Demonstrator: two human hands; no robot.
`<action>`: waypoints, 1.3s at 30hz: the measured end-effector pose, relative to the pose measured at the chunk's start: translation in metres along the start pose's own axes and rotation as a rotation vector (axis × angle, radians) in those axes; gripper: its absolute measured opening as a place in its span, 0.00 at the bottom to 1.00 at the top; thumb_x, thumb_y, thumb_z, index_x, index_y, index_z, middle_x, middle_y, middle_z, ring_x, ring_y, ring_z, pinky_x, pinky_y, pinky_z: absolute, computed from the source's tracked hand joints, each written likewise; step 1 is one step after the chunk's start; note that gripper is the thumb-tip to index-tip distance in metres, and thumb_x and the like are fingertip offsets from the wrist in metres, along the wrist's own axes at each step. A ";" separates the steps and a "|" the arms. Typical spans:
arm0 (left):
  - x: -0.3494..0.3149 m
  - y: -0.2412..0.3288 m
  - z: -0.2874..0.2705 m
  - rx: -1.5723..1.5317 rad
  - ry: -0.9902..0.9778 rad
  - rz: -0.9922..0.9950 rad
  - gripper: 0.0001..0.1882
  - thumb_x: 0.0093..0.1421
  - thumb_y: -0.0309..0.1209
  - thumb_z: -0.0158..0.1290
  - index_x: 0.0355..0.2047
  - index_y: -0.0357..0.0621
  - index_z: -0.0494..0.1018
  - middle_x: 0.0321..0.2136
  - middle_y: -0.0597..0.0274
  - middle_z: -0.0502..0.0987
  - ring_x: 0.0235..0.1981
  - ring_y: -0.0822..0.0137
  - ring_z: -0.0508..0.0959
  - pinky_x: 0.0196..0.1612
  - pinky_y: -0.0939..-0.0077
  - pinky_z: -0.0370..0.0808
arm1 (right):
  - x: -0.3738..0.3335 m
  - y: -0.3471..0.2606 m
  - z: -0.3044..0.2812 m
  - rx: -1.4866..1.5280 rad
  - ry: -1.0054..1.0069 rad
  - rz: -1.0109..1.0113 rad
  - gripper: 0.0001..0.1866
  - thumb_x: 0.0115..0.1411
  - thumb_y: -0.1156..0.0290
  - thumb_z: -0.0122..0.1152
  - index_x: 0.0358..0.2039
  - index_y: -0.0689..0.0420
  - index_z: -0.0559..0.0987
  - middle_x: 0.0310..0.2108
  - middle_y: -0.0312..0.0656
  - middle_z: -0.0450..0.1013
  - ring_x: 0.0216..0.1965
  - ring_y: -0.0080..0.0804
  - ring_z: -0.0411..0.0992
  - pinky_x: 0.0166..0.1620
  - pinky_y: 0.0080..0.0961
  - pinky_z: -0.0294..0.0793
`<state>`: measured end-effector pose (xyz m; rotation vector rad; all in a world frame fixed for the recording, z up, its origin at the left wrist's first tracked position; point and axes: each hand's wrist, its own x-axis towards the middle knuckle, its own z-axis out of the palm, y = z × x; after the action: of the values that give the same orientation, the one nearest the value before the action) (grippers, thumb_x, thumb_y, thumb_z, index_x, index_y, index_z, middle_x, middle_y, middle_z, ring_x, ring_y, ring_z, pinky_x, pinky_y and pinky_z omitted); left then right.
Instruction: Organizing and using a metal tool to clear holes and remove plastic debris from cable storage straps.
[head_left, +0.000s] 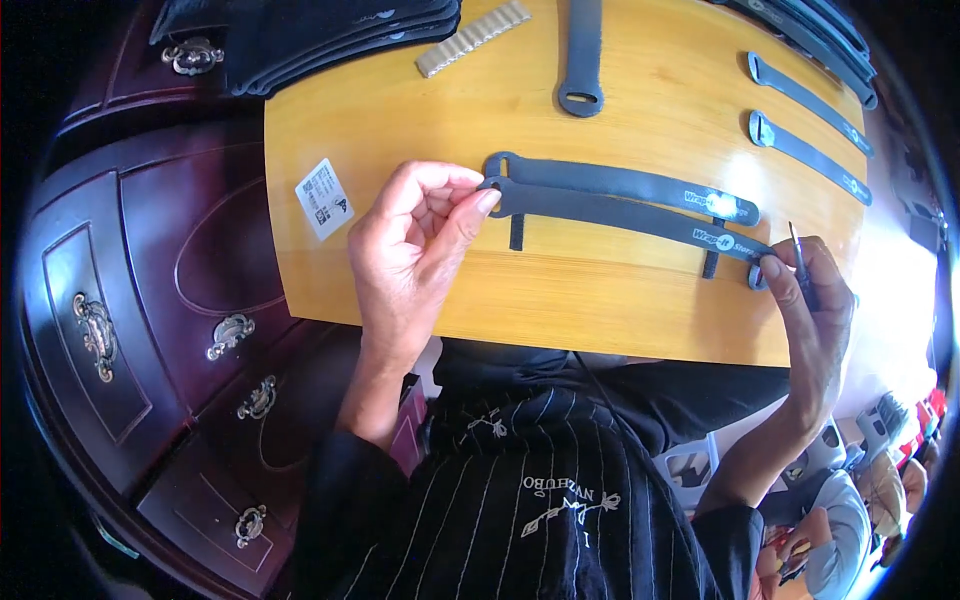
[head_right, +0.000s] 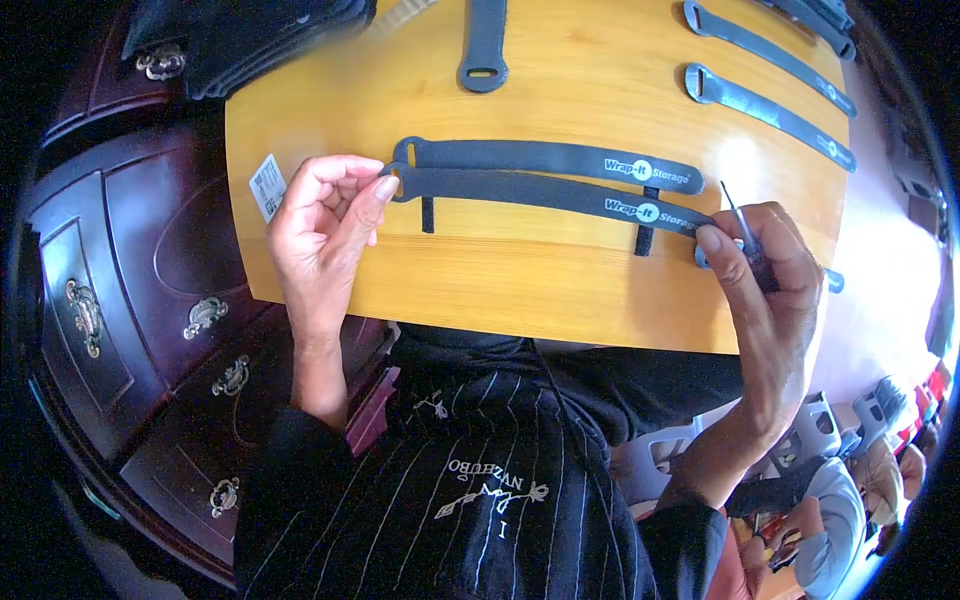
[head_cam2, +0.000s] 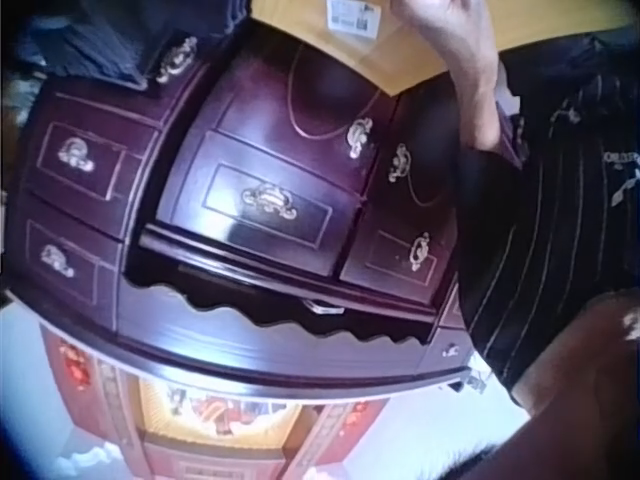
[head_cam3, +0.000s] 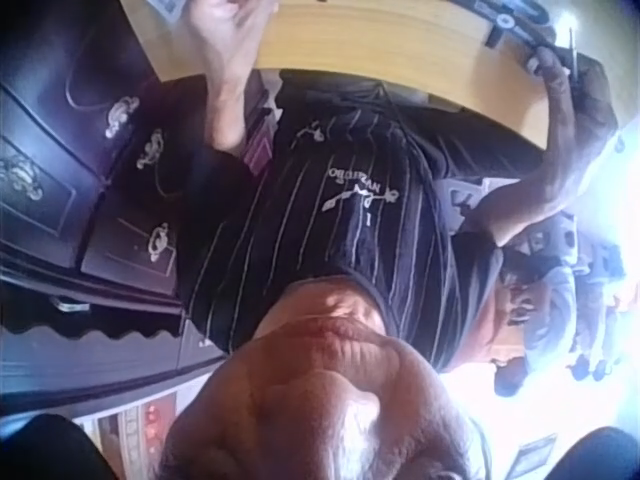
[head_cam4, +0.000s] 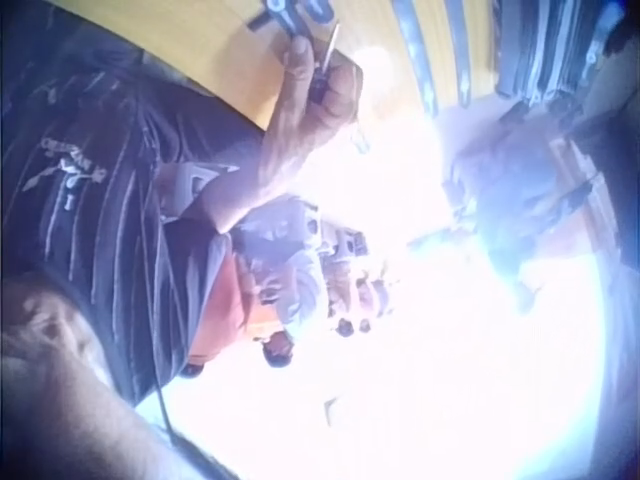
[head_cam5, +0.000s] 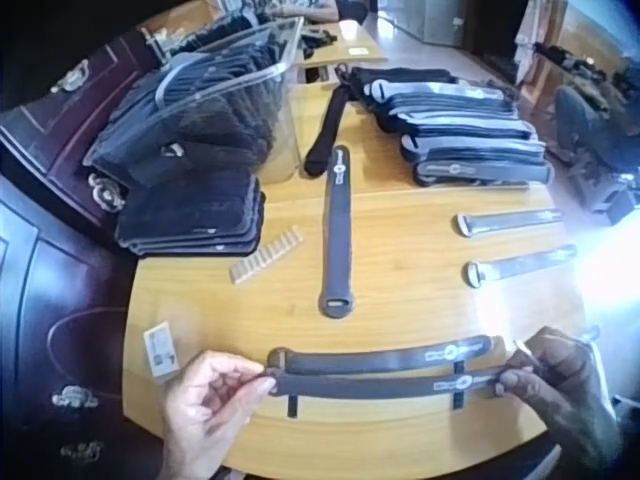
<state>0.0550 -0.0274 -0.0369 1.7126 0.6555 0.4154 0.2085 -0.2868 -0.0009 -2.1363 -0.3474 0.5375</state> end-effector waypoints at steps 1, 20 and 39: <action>0.001 -0.002 0.001 0.026 -0.010 0.019 0.05 0.57 0.18 0.58 0.33 0.34 0.73 0.27 0.65 0.77 0.26 0.83 0.74 0.31 0.90 0.71 | 0.001 0.002 -0.001 -0.027 -0.015 -0.080 0.10 0.56 0.70 0.67 0.30 0.64 0.77 0.26 0.32 0.68 0.26 0.16 0.64 0.30 0.15 0.60; 0.008 -0.011 0.009 0.136 -0.004 0.080 0.06 0.57 0.19 0.58 0.33 0.36 0.73 0.24 0.67 0.75 0.23 0.84 0.71 0.27 0.89 0.69 | 0.015 0.010 -0.001 0.055 -0.082 -0.003 0.09 0.56 0.72 0.66 0.31 0.64 0.77 0.31 0.33 0.69 0.29 0.17 0.66 0.33 0.15 0.64; 0.010 -0.008 0.011 0.195 0.001 0.041 0.06 0.57 0.19 0.58 0.33 0.36 0.72 0.23 0.67 0.75 0.21 0.84 0.70 0.24 0.89 0.68 | 0.022 0.012 -0.002 0.047 -0.091 0.017 0.10 0.56 0.71 0.67 0.28 0.63 0.76 0.27 0.31 0.66 0.24 0.14 0.63 0.28 0.14 0.60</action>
<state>0.0681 -0.0287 -0.0476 1.9138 0.6800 0.3911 0.2293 -0.2849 -0.0153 -2.0750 -0.3646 0.6482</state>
